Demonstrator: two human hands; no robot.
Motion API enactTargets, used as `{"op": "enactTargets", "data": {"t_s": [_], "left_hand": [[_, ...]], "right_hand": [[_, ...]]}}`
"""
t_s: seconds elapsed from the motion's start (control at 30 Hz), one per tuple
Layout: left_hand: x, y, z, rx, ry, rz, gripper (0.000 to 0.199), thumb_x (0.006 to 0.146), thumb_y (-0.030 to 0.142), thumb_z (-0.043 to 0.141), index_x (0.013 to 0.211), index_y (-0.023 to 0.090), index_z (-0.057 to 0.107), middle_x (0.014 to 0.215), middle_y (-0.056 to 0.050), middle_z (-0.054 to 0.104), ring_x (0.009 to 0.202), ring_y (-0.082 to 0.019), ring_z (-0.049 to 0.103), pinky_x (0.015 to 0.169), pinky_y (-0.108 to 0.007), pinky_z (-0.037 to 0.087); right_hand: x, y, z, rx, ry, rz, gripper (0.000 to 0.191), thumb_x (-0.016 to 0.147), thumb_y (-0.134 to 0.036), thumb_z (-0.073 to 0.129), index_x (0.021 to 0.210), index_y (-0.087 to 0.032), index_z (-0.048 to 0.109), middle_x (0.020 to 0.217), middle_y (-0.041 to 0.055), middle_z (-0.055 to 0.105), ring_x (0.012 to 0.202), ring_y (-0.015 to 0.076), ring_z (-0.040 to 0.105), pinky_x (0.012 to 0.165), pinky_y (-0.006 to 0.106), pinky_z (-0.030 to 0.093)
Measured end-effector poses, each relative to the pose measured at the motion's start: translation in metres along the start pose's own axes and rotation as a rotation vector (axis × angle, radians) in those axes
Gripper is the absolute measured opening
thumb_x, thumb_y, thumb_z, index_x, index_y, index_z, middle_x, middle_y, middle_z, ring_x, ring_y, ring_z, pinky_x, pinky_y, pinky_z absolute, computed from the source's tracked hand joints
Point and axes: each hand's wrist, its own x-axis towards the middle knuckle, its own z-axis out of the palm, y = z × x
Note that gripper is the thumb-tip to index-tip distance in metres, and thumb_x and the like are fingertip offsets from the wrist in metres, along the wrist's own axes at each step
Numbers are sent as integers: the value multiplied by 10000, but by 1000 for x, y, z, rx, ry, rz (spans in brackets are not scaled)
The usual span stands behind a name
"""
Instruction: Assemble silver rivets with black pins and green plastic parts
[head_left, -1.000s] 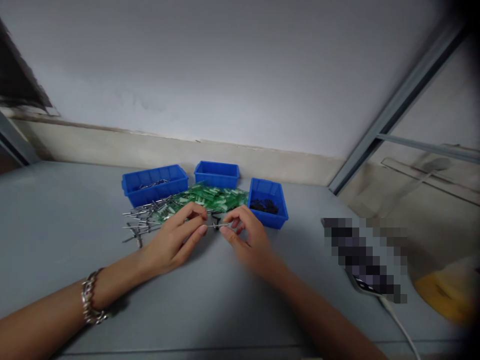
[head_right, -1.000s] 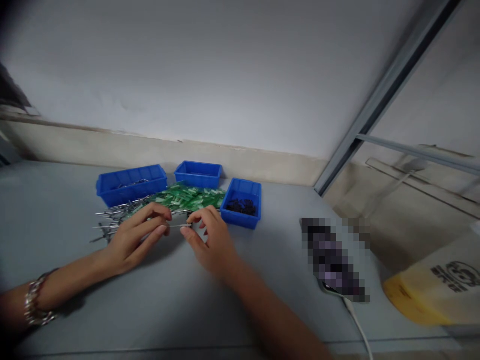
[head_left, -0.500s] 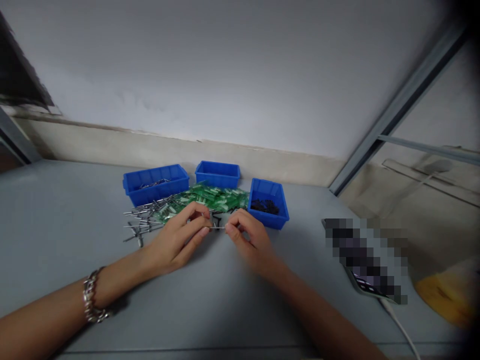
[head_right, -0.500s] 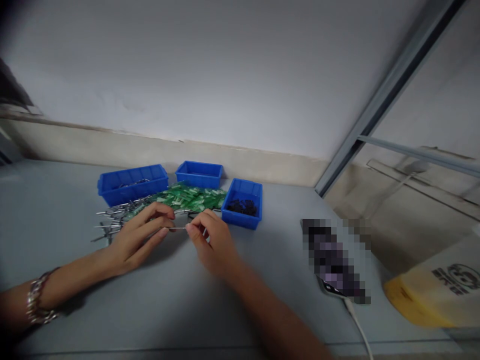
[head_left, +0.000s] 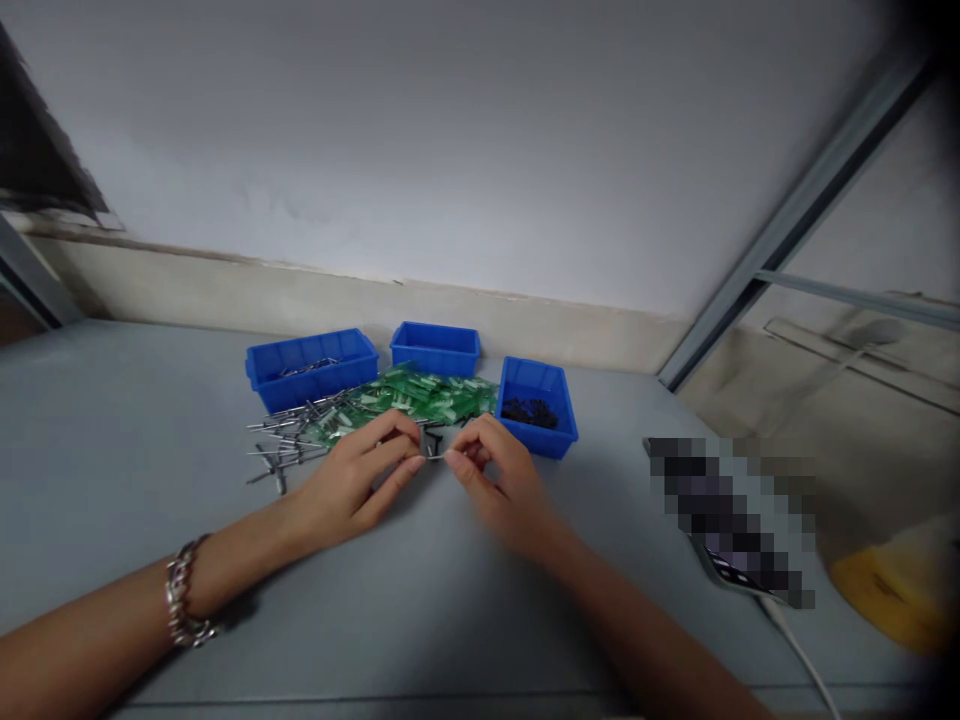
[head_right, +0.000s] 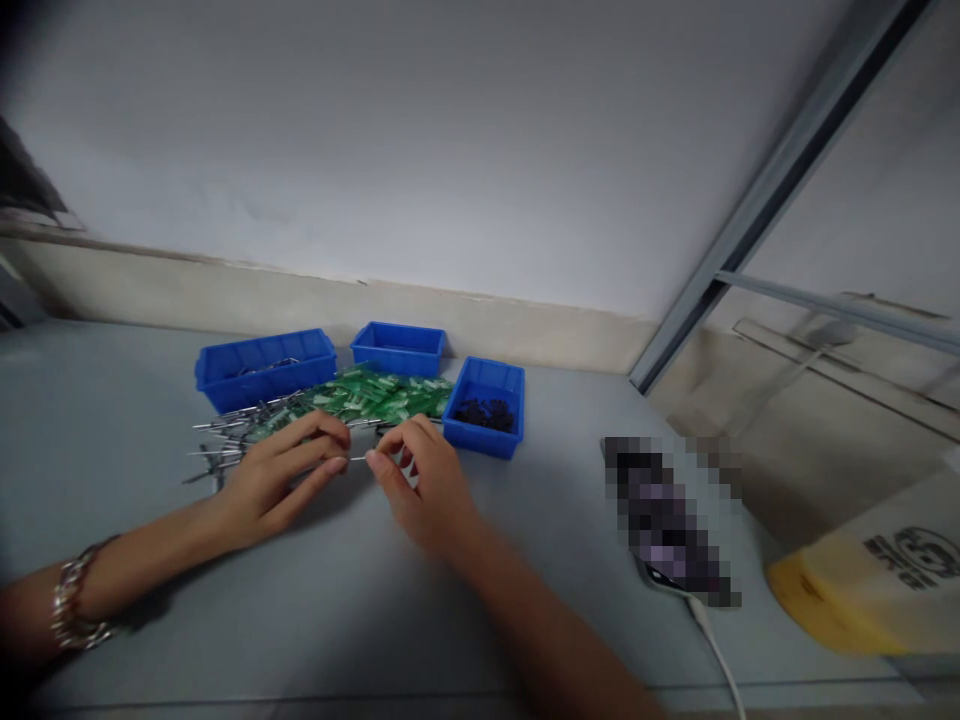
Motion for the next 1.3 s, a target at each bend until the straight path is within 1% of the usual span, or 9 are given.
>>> {"op": "enactTargets", "data": {"t_s": [0.1, 0.2, 0.3, 0.5, 0.67, 0.83, 1.07, 1.2, 1.3], "left_hand": [[0, 0, -1, 28, 19, 11, 104, 853, 117, 419, 844, 159, 514, 887, -45, 493, 830, -128, 492, 726, -235, 448], [0, 0, -1, 53, 30, 19, 103, 851, 116, 418, 858, 166, 508, 898, -46, 493, 849, -134, 492, 736, -243, 452], [0, 0, -1, 72, 40, 24, 91, 845, 113, 428, 867, 167, 498, 905, -49, 486, 857, -137, 490, 746, -250, 453], [0, 0, -1, 91, 37, 13, 82, 848, 142, 430, 863, 171, 504, 902, -49, 486, 840, -138, 492, 728, -254, 455], [-1, 0, -2, 66, -4, -24, 103, 857, 145, 413, 884, 161, 511, 931, -59, 481, 863, -140, 488, 765, -266, 444], [-1, 1, -2, 80, -6, -68, 171, 883, 155, 363, 834, 153, 526, 926, -62, 495, 857, -141, 498, 760, -260, 442], [0, 2, -1, 53, -8, -67, 177, 883, 142, 371, 784, 157, 517, 910, -52, 501, 842, -129, 501, 760, -251, 445], [0, 1, 0, 42, 24, -37, 147, 873, 120, 386, 809, 158, 512, 905, -52, 499, 846, -128, 499, 754, -247, 447], [0, 2, -1, 41, 44, -22, 142, 869, 117, 388, 811, 162, 509, 899, -48, 498, 840, -129, 499, 738, -248, 450]], "right_hand": [[1, 0, -1, -19, 9, 37, 164, 853, -301, 445, 731, -199, 485, 733, -6, 475, 676, 100, 451, 591, 233, 360], [1, 0, -2, -51, 2, 21, 257, 877, -315, 400, 657, -195, 452, 692, -9, 448, 656, 100, 432, 588, 239, 342], [2, 0, -2, -75, -29, 16, 283, 884, -312, 386, 635, -191, 445, 672, -10, 442, 644, 100, 428, 589, 244, 334], [2, -1, -1, -58, -11, 6, 236, 862, -273, 414, 638, -199, 420, 652, -20, 432, 617, 96, 411, 573, 235, 332], [1, 1, 0, -21, 4, -17, 165, 835, -248, 460, 677, -204, 439, 662, -22, 439, 627, 99, 422, 579, 232, 345], [1, 1, 0, -1, 11, -18, 122, 817, -224, 483, 699, -202, 460, 676, -22, 455, 640, 97, 439, 584, 228, 358], [1, 0, 0, -3, 30, 8, 85, 801, -204, 497, 718, -205, 479, 697, -20, 474, 641, 97, 453, 583, 229, 378], [0, -2, -1, 2, 22, 31, 75, 818, -250, 491, 759, -204, 498, 735, -11, 487, 665, 95, 468, 597, 229, 386], [0, -2, -2, -17, 10, 49, 148, 856, -308, 445, 769, -204, 502, 749, -6, 496, 680, 98, 466, 603, 232, 376]]}}
